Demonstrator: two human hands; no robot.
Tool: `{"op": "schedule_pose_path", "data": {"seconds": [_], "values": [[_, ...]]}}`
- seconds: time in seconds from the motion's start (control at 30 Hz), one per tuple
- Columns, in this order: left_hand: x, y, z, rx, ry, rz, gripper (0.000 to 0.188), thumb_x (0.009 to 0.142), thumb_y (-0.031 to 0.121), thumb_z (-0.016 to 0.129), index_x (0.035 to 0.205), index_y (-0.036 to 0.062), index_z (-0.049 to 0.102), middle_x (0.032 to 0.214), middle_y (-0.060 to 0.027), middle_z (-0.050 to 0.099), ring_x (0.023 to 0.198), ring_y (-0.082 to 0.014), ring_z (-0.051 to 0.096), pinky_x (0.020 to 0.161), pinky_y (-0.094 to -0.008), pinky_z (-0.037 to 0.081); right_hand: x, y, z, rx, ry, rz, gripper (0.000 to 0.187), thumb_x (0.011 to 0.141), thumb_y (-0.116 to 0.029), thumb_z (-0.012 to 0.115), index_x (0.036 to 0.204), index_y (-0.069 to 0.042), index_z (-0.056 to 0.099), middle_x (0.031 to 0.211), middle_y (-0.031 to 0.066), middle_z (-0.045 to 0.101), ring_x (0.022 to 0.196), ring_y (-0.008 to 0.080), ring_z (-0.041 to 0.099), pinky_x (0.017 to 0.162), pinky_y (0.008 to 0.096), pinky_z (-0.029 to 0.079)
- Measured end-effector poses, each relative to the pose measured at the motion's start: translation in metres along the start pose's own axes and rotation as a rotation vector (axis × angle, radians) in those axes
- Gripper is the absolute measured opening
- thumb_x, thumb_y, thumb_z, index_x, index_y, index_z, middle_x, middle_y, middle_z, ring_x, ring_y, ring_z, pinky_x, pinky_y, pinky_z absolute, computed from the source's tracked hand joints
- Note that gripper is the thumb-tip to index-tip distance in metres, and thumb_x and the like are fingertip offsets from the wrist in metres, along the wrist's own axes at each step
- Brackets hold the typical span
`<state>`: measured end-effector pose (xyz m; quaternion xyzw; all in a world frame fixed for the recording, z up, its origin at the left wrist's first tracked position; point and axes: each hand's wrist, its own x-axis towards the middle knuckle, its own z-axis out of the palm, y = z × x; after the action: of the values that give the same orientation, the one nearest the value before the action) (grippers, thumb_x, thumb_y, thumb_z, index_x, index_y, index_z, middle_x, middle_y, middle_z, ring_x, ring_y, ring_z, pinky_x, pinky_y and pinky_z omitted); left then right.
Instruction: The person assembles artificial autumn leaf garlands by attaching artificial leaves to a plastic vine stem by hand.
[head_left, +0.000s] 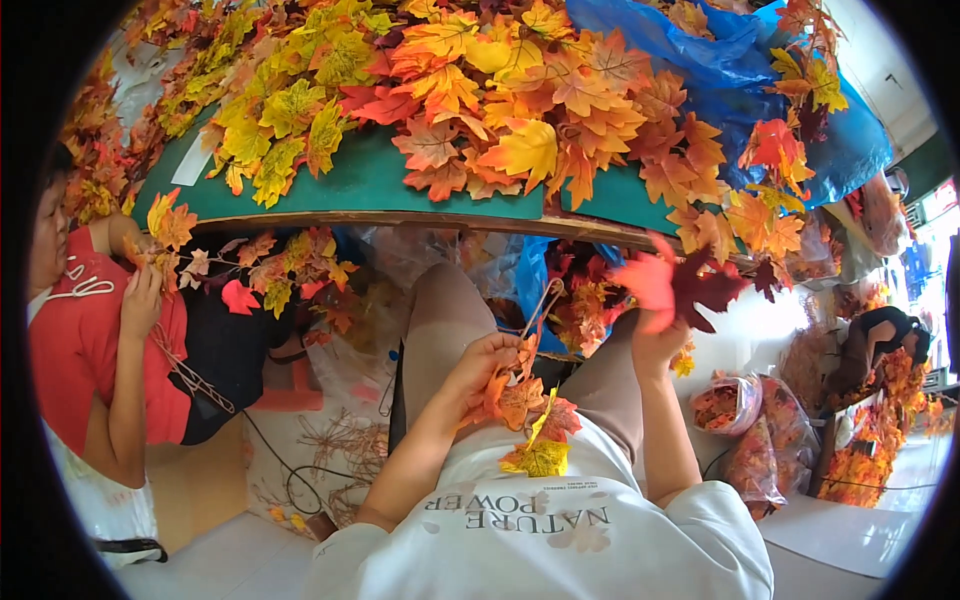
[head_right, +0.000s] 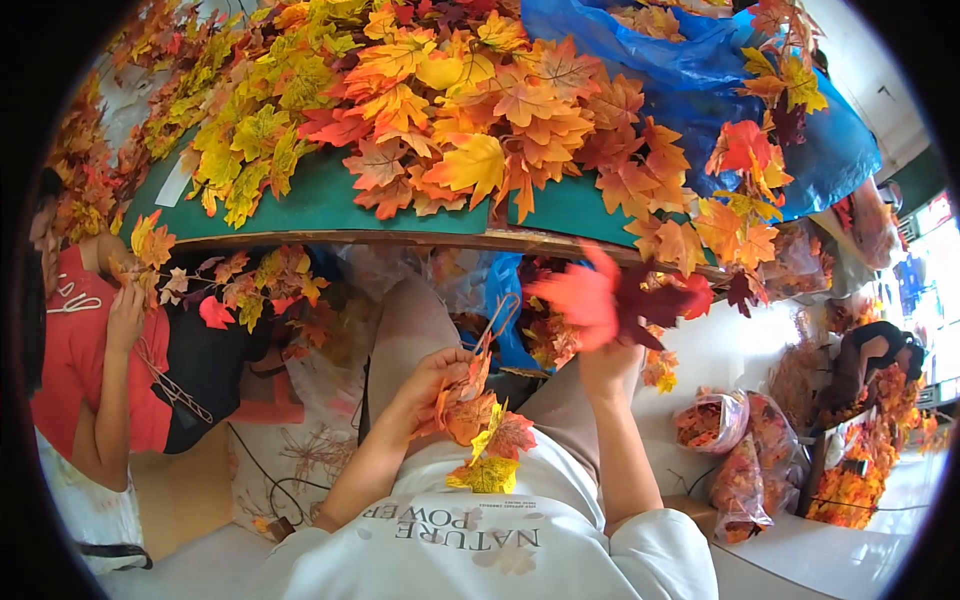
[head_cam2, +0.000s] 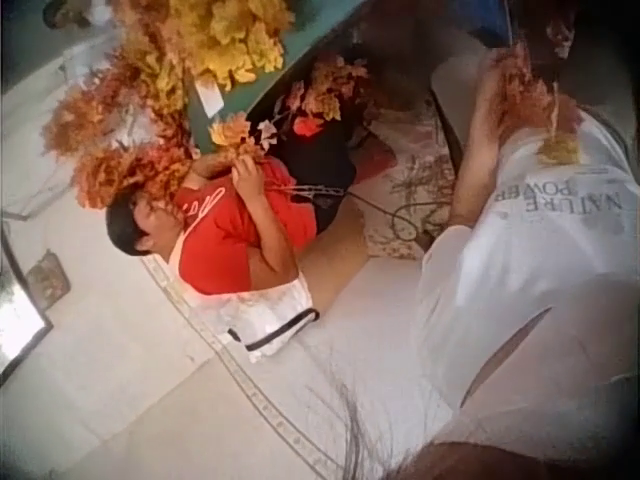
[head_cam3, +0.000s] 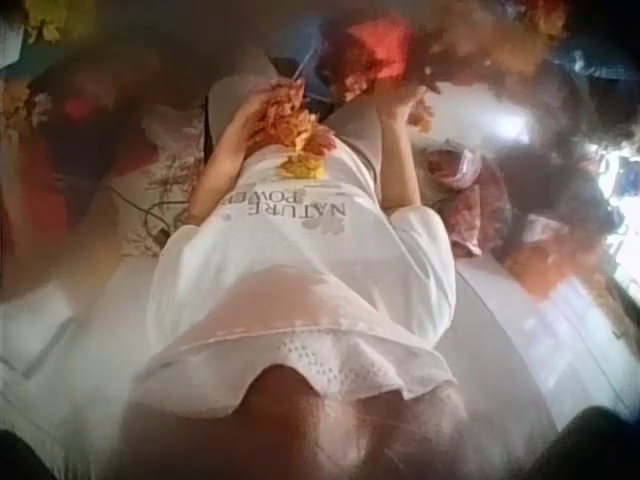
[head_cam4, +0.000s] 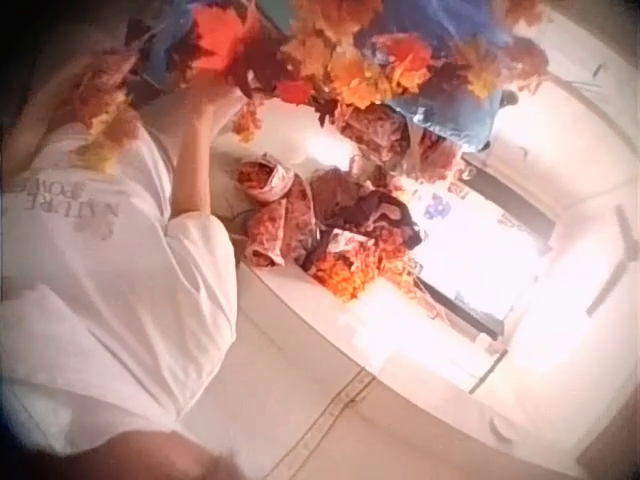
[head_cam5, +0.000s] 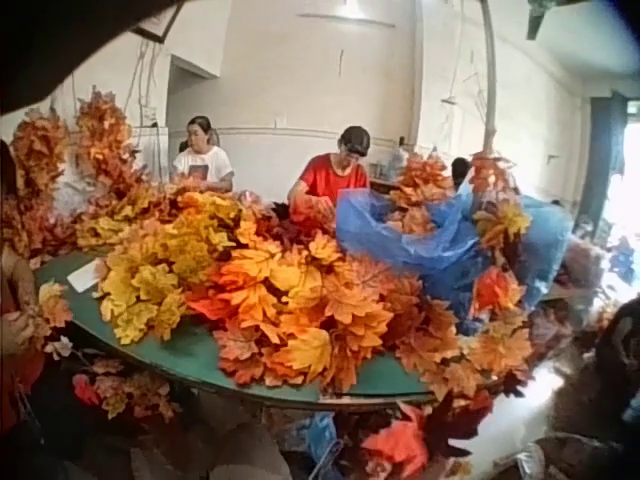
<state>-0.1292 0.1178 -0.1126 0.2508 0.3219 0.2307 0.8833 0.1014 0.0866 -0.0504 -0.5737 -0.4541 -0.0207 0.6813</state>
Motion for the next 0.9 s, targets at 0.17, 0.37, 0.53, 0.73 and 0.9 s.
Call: {"op": "schedule_pose_path", "data": {"seconds": [0.17, 0.37, 0.53, 0.73, 0.9], "values": [[0.0, 0.017, 0.005, -0.202, -0.109, 0.004, 0.017, 0.084, 0.014, 0.059, 0.098, 0.0067, 0.055, 0.08, -0.0053, 0.059, 0.051, -0.0113, 0.05, 0.042, -0.0221, 0.039, 0.1, -0.077, 0.073, 0.006, -0.207, -0.489, 0.008, 0.077, 0.004, 0.061, 0.084, 0.001, 0.06, 0.082, 0.0091, 0.061, 0.074, 0.016, 0.058, 0.067, 0.0279, 0.047], [0.004, 0.01, -0.019, -0.348, -0.386, -0.022, 0.017, 0.083, 0.012, 0.059, 0.098, 0.0047, 0.057, 0.085, -0.0078, 0.062, 0.066, -0.0165, 0.057, 0.062, -0.0346, 0.05, 0.223, -0.079, 0.191, -0.232, -0.368, -0.7, 0.017, 0.074, -0.012, 0.069, 0.087, -0.003, 0.063, 0.082, 0.013, 0.062, 0.075, 0.0284, 0.061, 0.068, 0.0348, 0.049], [-0.002, 0.014, -0.026, -0.307, -0.228, -0.008, 0.013, 0.08, 0.006, 0.06, 0.093, 0.0048, 0.058, 0.075, -0.0053, 0.059, 0.059, -0.015, 0.056, 0.056, -0.0288, 0.05, 0.187, -0.058, 0.191, -0.731, -0.965, -0.453, 0.02, 0.073, -0.009, 0.062, 0.089, 0.002, 0.058, 0.088, 0.0189, 0.061, 0.084, 0.0349, 0.059, 0.074, 0.0413, 0.047], [-0.004, 0.012, -0.024, -0.201, -0.248, 0.156, 0.02, 0.077, -0.001, 0.056, 0.097, 0.0003, 0.058, 0.082, -0.0064, 0.061, 0.068, -0.0142, 0.059, 0.062, -0.0265, 0.05, 0.167, -0.009, 0.15, -0.924, -0.928, -0.444, 0.021, 0.076, -0.013, 0.058, 0.095, -0.002, 0.058, 0.087, 0.0164, 0.062, 0.085, 0.0335, 0.059, 0.072, 0.0419, 0.047], [-0.004, 0.008, -0.02, -0.234, -0.074, 0.118, 0.029, 0.077, -0.001, 0.059, 0.105, -0.0001, 0.058, 0.085, -0.005, 0.061, 0.072, -0.0139, 0.058, 0.071, -0.03, 0.051, 0.169, -0.003, 0.141, -0.698, -0.917, -0.345, 0.021, 0.075, -0.023, 0.064, 0.09, -0.008, 0.064, 0.079, 0.0122, 0.064, 0.078, 0.0316, 0.061, 0.066, 0.041, 0.047]]}}
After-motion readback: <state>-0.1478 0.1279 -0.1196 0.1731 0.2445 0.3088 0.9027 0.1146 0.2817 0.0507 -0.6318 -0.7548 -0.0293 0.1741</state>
